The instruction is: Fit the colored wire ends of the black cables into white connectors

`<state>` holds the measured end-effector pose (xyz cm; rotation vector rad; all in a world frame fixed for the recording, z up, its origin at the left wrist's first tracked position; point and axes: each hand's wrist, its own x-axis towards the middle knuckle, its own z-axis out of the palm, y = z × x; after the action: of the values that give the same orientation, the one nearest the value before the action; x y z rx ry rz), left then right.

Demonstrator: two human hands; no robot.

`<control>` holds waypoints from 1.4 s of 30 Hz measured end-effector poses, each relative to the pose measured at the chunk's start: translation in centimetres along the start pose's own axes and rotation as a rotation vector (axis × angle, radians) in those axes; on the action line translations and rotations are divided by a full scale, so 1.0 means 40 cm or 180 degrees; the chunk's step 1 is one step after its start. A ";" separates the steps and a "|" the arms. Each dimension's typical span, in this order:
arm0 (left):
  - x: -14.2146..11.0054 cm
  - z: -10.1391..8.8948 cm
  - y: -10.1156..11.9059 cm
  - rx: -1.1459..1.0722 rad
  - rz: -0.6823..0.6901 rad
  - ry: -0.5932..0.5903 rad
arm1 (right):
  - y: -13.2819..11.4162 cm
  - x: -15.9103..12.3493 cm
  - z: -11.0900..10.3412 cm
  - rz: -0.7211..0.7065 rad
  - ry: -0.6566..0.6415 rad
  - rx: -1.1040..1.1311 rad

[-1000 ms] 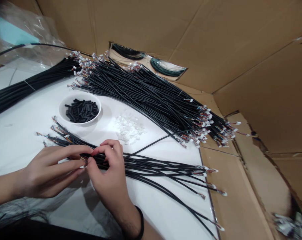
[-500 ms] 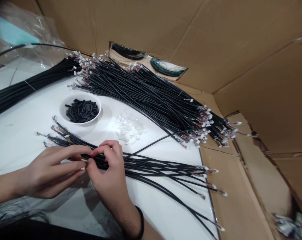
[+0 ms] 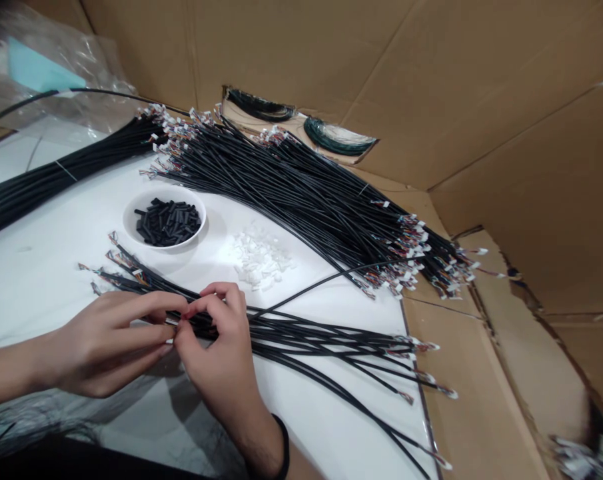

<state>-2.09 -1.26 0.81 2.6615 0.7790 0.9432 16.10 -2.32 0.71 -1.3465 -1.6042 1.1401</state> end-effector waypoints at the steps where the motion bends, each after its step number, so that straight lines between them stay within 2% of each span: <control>1: 0.000 0.000 -0.001 0.0000 0.0008 0.0002 | 0.000 0.000 0.000 0.0011 -0.0004 -0.0014; 28: -0.007 -0.001 -0.001 -0.0091 -0.0036 -0.0227 | 0.003 0.002 -0.003 0.0005 0.0022 -0.0029; 36: -0.004 -0.002 -0.002 -0.0083 0.0077 -0.0113 | -0.005 0.001 -0.007 0.0063 -0.0033 -0.0048; 42: -0.008 0.000 -0.008 -0.0064 0.0139 -0.0039 | -0.011 0.004 -0.021 0.0025 -0.0096 0.0355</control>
<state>-2.44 -1.19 0.54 2.6746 0.7076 0.9393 16.69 -2.06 1.40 -1.2699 -1.5344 1.2413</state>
